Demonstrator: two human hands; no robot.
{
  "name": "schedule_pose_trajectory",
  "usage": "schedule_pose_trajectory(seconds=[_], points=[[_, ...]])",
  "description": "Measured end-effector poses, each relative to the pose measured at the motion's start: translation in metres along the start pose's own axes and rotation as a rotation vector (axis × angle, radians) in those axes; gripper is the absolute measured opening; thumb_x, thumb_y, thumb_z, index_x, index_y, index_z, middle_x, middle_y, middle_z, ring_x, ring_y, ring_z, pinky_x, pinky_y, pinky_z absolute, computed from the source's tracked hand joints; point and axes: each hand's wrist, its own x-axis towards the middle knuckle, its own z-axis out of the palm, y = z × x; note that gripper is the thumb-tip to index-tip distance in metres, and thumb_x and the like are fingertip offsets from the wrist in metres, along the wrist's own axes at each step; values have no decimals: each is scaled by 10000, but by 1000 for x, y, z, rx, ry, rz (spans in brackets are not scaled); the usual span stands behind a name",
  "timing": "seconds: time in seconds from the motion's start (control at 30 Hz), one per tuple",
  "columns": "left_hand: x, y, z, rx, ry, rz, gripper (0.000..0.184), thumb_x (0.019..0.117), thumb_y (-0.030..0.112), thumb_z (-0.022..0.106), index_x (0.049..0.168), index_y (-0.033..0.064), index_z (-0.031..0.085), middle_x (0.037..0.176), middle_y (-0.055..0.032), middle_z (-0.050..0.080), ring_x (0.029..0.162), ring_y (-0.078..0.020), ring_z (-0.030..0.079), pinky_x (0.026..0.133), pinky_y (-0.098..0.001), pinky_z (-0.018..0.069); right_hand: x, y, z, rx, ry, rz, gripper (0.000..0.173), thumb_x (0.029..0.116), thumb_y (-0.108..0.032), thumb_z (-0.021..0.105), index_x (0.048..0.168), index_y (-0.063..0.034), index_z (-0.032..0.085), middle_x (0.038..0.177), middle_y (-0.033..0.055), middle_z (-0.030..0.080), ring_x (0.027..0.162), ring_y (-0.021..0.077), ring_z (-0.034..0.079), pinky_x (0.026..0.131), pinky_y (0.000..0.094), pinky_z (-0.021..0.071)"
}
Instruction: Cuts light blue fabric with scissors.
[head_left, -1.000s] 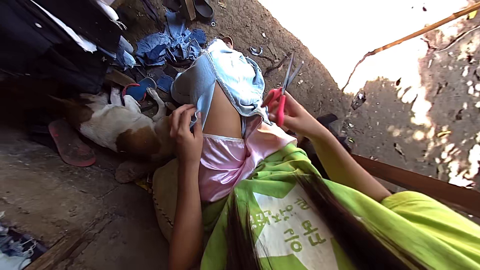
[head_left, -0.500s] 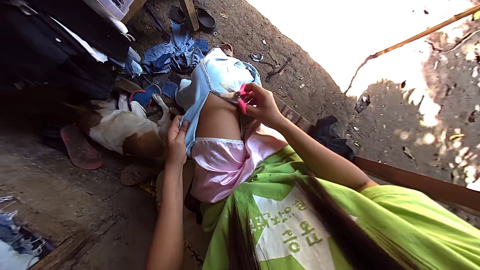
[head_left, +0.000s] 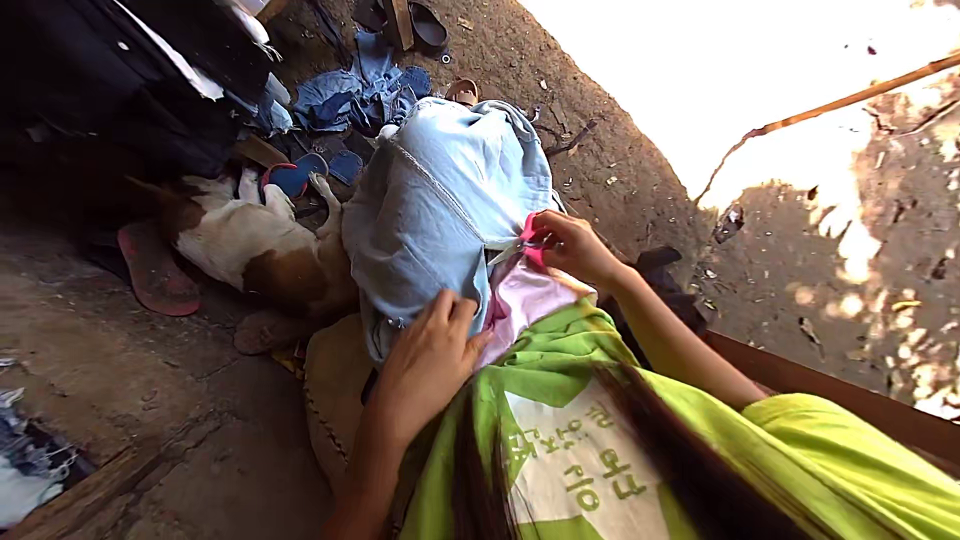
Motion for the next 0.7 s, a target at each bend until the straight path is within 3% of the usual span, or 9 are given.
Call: schedule_pose_trajectory(seconds=[0.07, 0.13, 0.23, 0.33, 0.4, 0.47, 0.53, 0.6, 0.7], points=[[20, -18, -17, -119, 89, 28, 352, 1007, 257, 638, 1256, 10, 670, 1243, -187, 636, 1020, -324, 679, 851, -508, 573, 3, 3, 7, 14, -29, 16, 367, 776, 93, 673, 1141, 62, 656, 1117, 206, 665, 897, 262, 687, 761, 432, 592], [49, -38, -30, -273, 269, 30, 323, 1010, 159, 617, 1284, -12, 635, 1274, -195, 608, 1004, -263, 655, 822, -415, 563, 2, 4, 5, 75, -33, 51, 391, 808, 72, 642, 1199, 72, 625, 1115, 200, 665, 883, 227, 684, 760, 389, 586], [105, -59, -53, -391, 489, -70, 379, 1041, 180, 557, 1331, -62, 577, 1301, -261, 593, 1145, -306, 612, 943, -430, 509, -3, 4, -4, 132, -25, 65, 391, 831, 41, 635, 1219, 75, 597, 1091, 181, 677, 886, 177, 683, 783, 347, 586], [163, -80, -73, -382, 505, -127, 578, 1033, 308, 575, 1461, -61, 455, 1451, -303, 493, 1354, -390, 485, 1119, -488, 395, -4, 7, -8, 122, -29, 47, 391, 826, 20, 650, 1210, 82, 608, 1106, 198, 672, 916, 219, 681, 799, 389, 578], [192, -85, -84, -380, 378, -231, 751, 1009, 434, 611, 1552, -14, 348, 1492, -302, 464, 1399, -420, 448, 1146, -549, 356, -1, 10, -3, 131, -29, 55, 405, 814, 29, 646, 1215, 77, 615, 1115, 198, 676, 915, 219, 689, 794, 389, 586], [212, -85, -92, -401, 201, -315, 680, 1026, 453, 575, 1496, -16, 427, 1403, -293, 546, 1324, -402, 522, 1108, -579, 386, -1, 14, 6, 184, -27, 96, 428, 811, 27, 636, 1234, 75, 606, 1119, 190, 675, 919, 194, 689, 810, 370, 588], [223, -82, -99, -381, 90, -336, 483, 1063, 361, 537, 1287, -63, 594, 1247, -269, 620, 1162, -337, 598, 1029, -538, 433, -4, 18, 14, 253, -6, 150, 452, 815, 19, 629, 1261, 76, 582, 1130, 177, 663, 914, 154, 677, 804, 331, 581], [232, -86, -108, -272, 47, -303, 351, 1056, 258, 574, 1172, -65, 645, 1134, -229, 647, 1030, -275, 615, 958, -479, 466, -6, 22, 19, 301, 37, 191, 442, 820, 2, 625, 1255, 59, 577, 1124, 146, 653, 892, 116, 668, 785, 293, 574], [238, -77, -113, -36, 43, -233, 328, 1045, 234, 595, 1134, -72, 670, 1133, -268, 660, 1115, -380, 616, 1003, -579, 424, -10, 26, 26, 280, 136, 163, 352, 835, -17, 625, 1181, 49, 608, 1058, 113, 655, 840, 85, 652, 746, 266, 567]])
